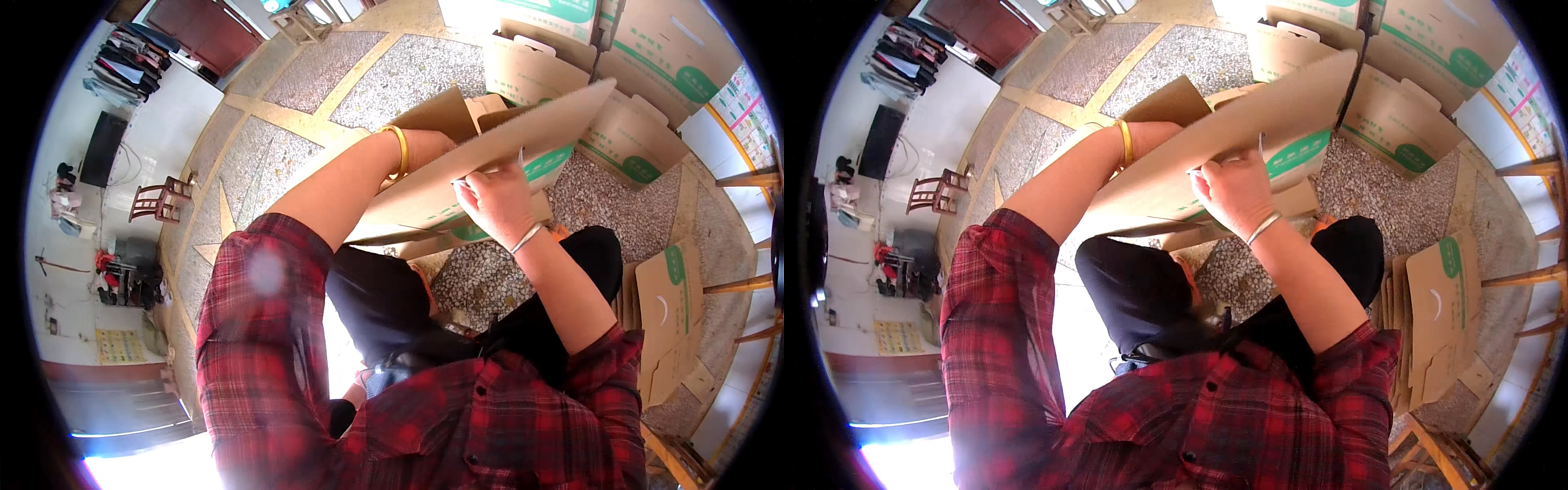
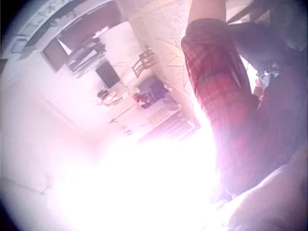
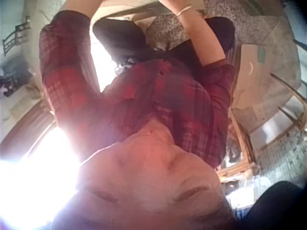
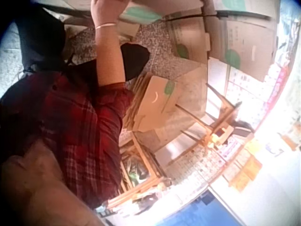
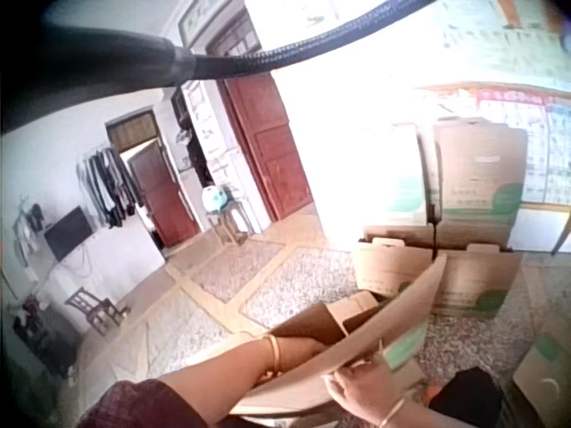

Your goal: The person sits on the floor and assembles flat cardboard boxes by folding the flaps and securing them with white plastic zip ties. They repeatedly pick up a flat box, fold it into shape, and fasten the corners with ties taken from a plastic bag.

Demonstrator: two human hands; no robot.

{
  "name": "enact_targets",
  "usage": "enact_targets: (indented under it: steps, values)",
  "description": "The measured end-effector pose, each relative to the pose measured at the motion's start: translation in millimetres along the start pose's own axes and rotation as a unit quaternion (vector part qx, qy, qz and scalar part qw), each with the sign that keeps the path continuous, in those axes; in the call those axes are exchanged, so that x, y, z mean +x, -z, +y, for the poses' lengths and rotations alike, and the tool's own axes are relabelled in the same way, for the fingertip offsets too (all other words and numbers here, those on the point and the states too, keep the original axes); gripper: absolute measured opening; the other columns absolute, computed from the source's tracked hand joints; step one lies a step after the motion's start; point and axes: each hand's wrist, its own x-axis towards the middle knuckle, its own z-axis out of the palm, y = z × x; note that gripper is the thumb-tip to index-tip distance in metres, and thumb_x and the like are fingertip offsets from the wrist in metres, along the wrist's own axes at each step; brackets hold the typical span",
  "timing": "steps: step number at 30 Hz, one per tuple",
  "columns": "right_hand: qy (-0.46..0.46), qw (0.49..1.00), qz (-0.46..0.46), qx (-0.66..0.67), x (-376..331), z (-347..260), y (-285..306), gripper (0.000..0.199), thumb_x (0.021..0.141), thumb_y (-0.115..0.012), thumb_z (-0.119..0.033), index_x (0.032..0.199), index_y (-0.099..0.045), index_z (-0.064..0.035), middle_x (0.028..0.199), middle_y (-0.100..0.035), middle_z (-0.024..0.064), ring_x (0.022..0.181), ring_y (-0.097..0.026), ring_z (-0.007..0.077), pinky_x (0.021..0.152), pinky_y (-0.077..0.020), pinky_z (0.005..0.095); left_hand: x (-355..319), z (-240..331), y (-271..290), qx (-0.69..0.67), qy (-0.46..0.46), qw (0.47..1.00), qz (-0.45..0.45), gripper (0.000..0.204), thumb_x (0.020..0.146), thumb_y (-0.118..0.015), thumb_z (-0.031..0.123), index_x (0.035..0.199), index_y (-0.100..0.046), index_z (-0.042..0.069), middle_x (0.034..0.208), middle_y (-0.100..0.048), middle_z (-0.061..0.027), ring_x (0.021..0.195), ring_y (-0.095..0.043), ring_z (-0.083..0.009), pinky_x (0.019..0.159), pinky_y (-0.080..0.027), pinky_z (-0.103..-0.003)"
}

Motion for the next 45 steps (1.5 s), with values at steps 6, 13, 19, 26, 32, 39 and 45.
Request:
enact_targets:
  steps: [6,13,19,26,32,39,45]
  values:
    - [-0.035,0.988,-0.128,-0.076,-19.7,20.2,23.1,0.011,0.077,-0.055,-0.016,0.068,-0.054,-0.0101,0.048,-0.053,0.0029,0.047,-0.054,0.0215,0.067,-0.0388,0.0356,34.4,21.3,-19.8,-0.188,0.086,0.976,0.067,0.025,0.08,-0.056,0.017,0.101,-0.061,0.004,0.091,-0.064,-0.0123,0.081,-0.058,-0.018,0.073,-0.045,-0.031]
    - [-0.107,0.967,-0.225,-0.048,-45.0,30.0,53.2,0.01,0.08,-0.049,-0.013,0.078,-0.058,-0.008,0.07,-0.06,0.0101,0.077,-0.057,0.0254,0.074,-0.0365,0.0402,44.5,24.0,-60.9,-0.159,0.011,0.975,0.157,0.018,0.081,-0.058,0.016,0.094,-0.063,0.003,0.081,-0.064,-0.0116,0.072,-0.06,-0.0174,0.066,-0.048,-0.03]
    - [-0.131,0.975,-0.176,-0.045,-67.8,36.6,64.9,0.013,0.079,-0.053,-0.011,0.088,-0.061,-0.0054,0.083,-0.062,0.0116,0.088,-0.055,0.028,0.089,-0.0343,0.0463,58.6,28.2,-101.7,-0.206,-0.075,0.946,0.237,0.015,0.082,-0.06,0.014,0.091,-0.061,0.002,0.081,-0.063,-0.0082,0.075,-0.058,-0.0126,0.069,-0.047,-0.026]
    - [-0.137,0.972,-0.178,-0.073,-82.5,21.7,64.7,0.021,0.075,-0.057,-0.014,0.094,-0.061,-0.0069,0.089,-0.06,0.0123,0.086,-0.055,0.0311,0.088,-0.0361,0.048,56.0,31.3,-119.9,-0.141,-0.149,0.937,0.284,0.013,0.083,-0.057,0.016,0.088,-0.058,0.004,0.082,-0.061,-0.0138,0.079,-0.06,-0.0268,0.071,-0.047,-0.034]
    - [-0.186,0.962,-0.192,-0.057,-92.6,0.2,62.0,0.012,0.073,-0.058,-0.016,0.082,-0.06,-0.0078,0.076,-0.058,0.0102,0.074,-0.054,0.0321,0.063,-0.0402,0.0427,41.0,35.6,-121.6,-0.114,-0.173,0.95,0.236,0.015,0.082,-0.055,0.018,0.089,-0.058,0.006,0.088,-0.06,-0.0108,0.084,-0.057,-0.0293,0.075,-0.046,-0.037]
    - [-0.181,0.955,-0.213,-0.103,-106.4,-6.5,60.5,0.015,0.077,-0.056,-0.016,0.089,-0.059,-0.008,0.082,-0.059,0.0084,0.077,-0.055,0.0285,0.065,-0.0426,0.0397,44.9,29.3,-116.5,-0.111,-0.183,0.958,0.192,0.014,0.082,-0.053,0.019,0.088,-0.058,0.008,0.087,-0.059,-0.0094,0.084,-0.058,-0.0286,0.075,-0.046,-0.036]
    - [-0.181,0.953,-0.237,-0.055,-99.3,-1.1,67.8,0.007,0.073,-0.055,-0.009,0.079,-0.057,-0.0065,0.073,-0.056,0.0107,0.07,-0.054,0.032,0.06,-0.0405,0.0419,55.8,35.0,-116.2,-0.096,-0.169,0.958,0.211,0.012,0.078,-0.056,0.016,0.083,-0.057,0.006,0.084,-0.06,-0.01,0.082,-0.058,-0.0283,0.073,-0.046,-0.036]
